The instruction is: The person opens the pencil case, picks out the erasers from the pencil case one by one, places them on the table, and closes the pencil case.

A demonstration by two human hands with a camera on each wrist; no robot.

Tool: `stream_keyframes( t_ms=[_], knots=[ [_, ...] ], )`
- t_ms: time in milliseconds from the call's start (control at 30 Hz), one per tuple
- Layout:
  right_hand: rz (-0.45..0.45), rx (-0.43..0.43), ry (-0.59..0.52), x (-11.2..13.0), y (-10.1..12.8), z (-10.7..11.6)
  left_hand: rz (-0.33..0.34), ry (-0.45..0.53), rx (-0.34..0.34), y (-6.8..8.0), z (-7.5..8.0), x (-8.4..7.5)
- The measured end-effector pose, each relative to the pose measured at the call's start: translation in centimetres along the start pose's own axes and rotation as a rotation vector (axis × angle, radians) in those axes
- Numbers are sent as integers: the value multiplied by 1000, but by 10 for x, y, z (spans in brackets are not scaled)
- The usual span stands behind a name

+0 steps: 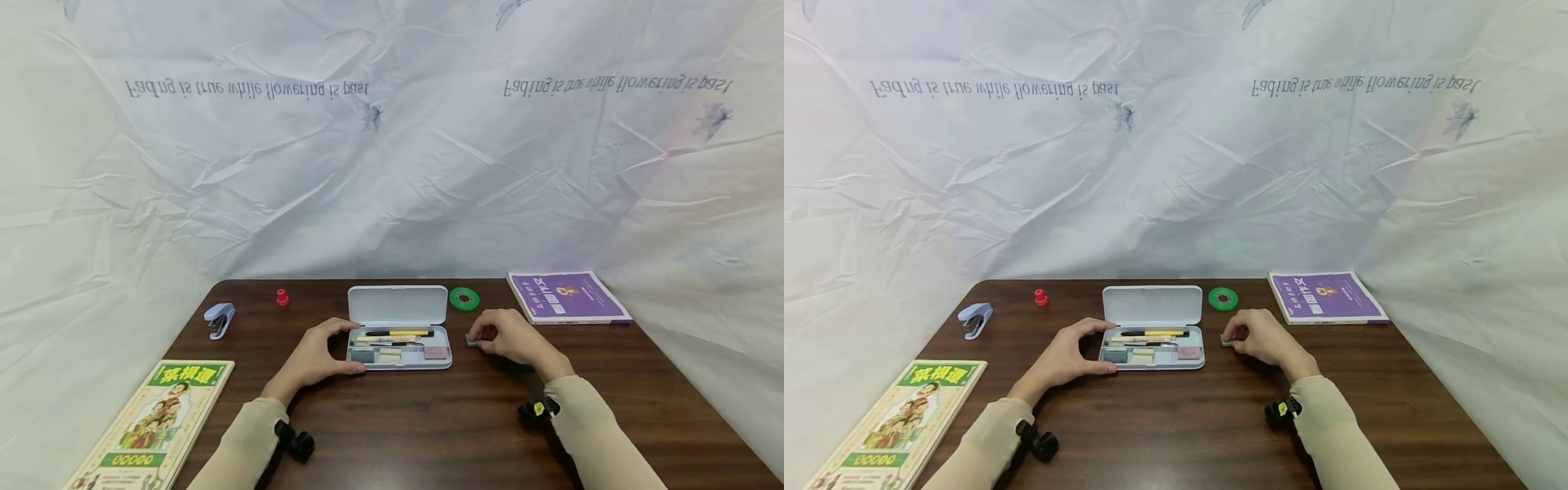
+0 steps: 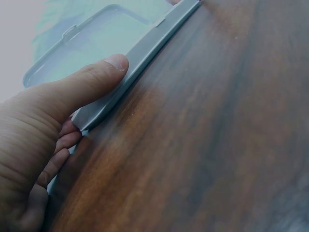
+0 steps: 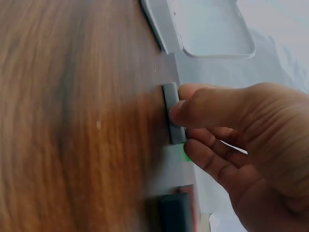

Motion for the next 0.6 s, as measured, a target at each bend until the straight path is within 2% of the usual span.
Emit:
stream_keyframes(
  t_ms=[300, 467, 600],
  knots=[
    [23, 44, 1, 1, 1, 2, -2, -2, -3, 0, -1, 2],
    [9, 86, -43, 4, 3, 8, -3, -5, -6, 1, -1, 2],
    [9, 31, -117, 10, 4, 16, 0, -7, -3, 0, 0, 2]
  ],
)
Point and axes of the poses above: each hand's wrist, its own y-axis away from the middle knuckle, its own z-axis out of the back of the hand, x = y × z, the point moved 1 cm from there along -y, towards the middle knuckle, and after that the axes turned 8 degrees about x, right-handed, at the moved point
